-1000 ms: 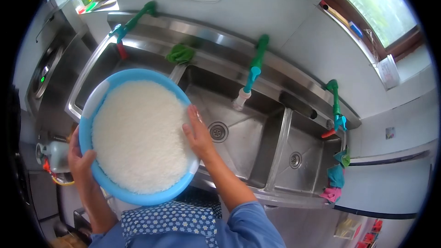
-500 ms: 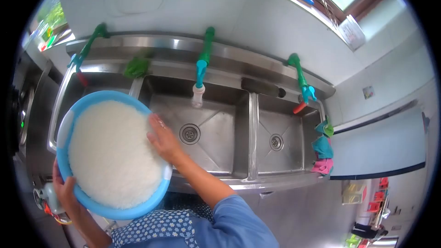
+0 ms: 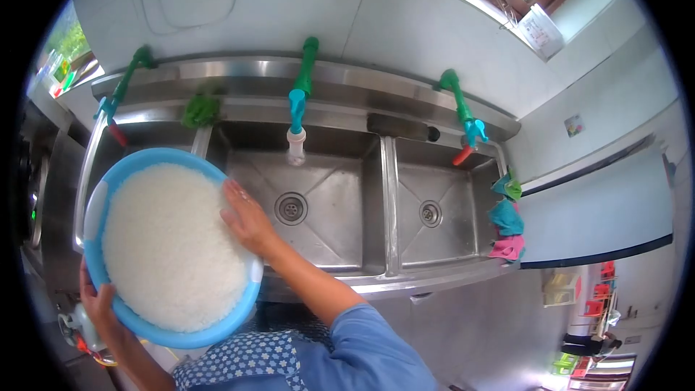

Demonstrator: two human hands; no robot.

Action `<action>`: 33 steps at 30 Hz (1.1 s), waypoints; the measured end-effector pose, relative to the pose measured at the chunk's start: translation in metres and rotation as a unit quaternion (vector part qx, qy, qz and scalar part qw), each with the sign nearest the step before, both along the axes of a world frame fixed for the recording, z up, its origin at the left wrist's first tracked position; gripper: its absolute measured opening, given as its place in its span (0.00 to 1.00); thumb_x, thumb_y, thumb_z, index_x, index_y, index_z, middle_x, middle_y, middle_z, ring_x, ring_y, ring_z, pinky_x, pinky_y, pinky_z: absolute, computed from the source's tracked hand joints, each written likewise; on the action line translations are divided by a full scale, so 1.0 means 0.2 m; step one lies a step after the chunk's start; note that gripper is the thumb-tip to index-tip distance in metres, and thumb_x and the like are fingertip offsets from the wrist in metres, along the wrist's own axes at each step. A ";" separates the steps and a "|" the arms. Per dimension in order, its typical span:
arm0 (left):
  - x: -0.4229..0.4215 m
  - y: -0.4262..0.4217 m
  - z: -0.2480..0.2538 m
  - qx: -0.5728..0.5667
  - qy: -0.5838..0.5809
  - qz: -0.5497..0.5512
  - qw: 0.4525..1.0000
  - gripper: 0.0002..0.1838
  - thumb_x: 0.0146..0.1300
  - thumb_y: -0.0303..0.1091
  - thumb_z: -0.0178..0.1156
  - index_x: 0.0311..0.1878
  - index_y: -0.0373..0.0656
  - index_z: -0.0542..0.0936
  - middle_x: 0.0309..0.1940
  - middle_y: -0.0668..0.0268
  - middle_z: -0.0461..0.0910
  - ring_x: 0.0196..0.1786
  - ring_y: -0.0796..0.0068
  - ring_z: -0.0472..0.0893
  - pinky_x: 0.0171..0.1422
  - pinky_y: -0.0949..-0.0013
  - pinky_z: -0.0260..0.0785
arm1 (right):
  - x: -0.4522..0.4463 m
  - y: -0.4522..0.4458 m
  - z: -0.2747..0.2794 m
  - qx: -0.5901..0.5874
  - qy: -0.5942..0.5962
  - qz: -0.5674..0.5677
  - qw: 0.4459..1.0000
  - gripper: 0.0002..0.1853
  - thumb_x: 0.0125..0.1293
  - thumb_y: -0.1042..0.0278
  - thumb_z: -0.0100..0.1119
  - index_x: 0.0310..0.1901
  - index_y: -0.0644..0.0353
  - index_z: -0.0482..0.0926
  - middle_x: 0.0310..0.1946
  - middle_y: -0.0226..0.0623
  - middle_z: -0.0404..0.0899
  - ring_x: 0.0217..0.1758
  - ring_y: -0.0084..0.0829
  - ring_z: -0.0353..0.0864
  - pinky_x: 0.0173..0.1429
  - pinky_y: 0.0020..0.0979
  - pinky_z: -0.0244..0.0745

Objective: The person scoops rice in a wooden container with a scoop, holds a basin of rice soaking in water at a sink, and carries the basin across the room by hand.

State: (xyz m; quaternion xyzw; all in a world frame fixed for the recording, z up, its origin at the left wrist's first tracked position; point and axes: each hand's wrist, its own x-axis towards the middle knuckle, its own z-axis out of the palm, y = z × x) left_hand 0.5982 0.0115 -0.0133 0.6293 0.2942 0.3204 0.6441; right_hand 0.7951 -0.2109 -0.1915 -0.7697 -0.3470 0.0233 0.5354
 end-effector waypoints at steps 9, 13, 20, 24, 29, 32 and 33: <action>-0.02 0.02 -0.03 -0.022 -0.040 -0.037 0.998 0.38 0.42 0.20 0.49 0.65 0.27 0.64 0.56 0.52 0.74 0.58 0.64 0.76 0.68 0.64 0.63 | -0.01 0.00 -0.03 0.001 -0.006 -0.010 1.000 0.29 0.72 0.60 0.47 0.70 0.64 0.59 0.71 0.49 0.57 0.76 0.44 0.53 0.77 0.39 0.47; 0.00 0.00 0.01 0.015 -0.014 -0.009 1.000 0.37 0.43 0.19 0.49 0.64 0.27 0.65 0.55 0.54 0.74 0.55 0.66 0.77 0.65 0.67 0.65 | 0.00 0.00 0.00 -0.024 0.005 -0.010 1.000 0.29 0.72 0.60 0.47 0.70 0.64 0.59 0.72 0.48 0.57 0.76 0.43 0.53 0.77 0.37 0.47; 0.03 -0.06 0.07 -0.001 -0.018 0.000 1.000 0.35 0.42 0.18 0.48 0.62 0.27 0.67 0.52 0.55 0.75 0.54 0.67 0.78 0.63 0.68 0.67 | 0.00 0.00 0.01 -0.025 0.005 -0.001 1.000 0.29 0.71 0.59 0.47 0.70 0.63 0.59 0.71 0.49 0.57 0.76 0.47 0.54 0.77 0.40 0.48; 0.04 -0.06 0.08 -0.035 -0.042 -0.015 0.998 0.36 0.42 0.17 0.49 0.62 0.28 0.67 0.52 0.56 0.76 0.54 0.67 0.78 0.63 0.68 0.67 | -0.01 0.00 0.01 -0.020 0.010 -0.003 1.000 0.29 0.71 0.60 0.47 0.70 0.63 0.59 0.71 0.48 0.58 0.75 0.45 0.54 0.77 0.38 0.49; 0.04 -0.08 0.10 -0.027 -0.025 0.000 0.999 0.35 0.42 0.18 0.50 0.62 0.28 0.67 0.51 0.57 0.76 0.53 0.68 0.79 0.62 0.68 0.69 | -0.01 0.01 0.02 -0.017 0.013 -0.006 1.000 0.28 0.71 0.61 0.47 0.70 0.63 0.60 0.71 0.47 0.59 0.76 0.43 0.55 0.76 0.37 0.49; 0.04 -0.08 0.11 -0.026 -0.006 0.013 1.000 0.35 0.42 0.18 0.51 0.62 0.28 0.67 0.50 0.57 0.76 0.52 0.69 0.79 0.60 0.69 0.70 | -0.01 0.01 0.04 -0.015 0.038 0.006 0.999 0.28 0.72 0.62 0.45 0.70 0.64 0.60 0.72 0.47 0.56 0.77 0.41 0.51 0.78 0.35 0.44; 0.05 -0.09 0.12 -0.022 -0.002 0.014 1.000 0.35 0.42 0.18 0.51 0.62 0.28 0.67 0.50 0.56 0.76 0.51 0.69 0.79 0.60 0.69 0.70 | -0.01 0.01 0.04 -0.015 0.039 0.005 0.999 0.28 0.72 0.62 0.45 0.70 0.64 0.60 0.72 0.47 0.56 0.77 0.41 0.51 0.78 0.35 0.43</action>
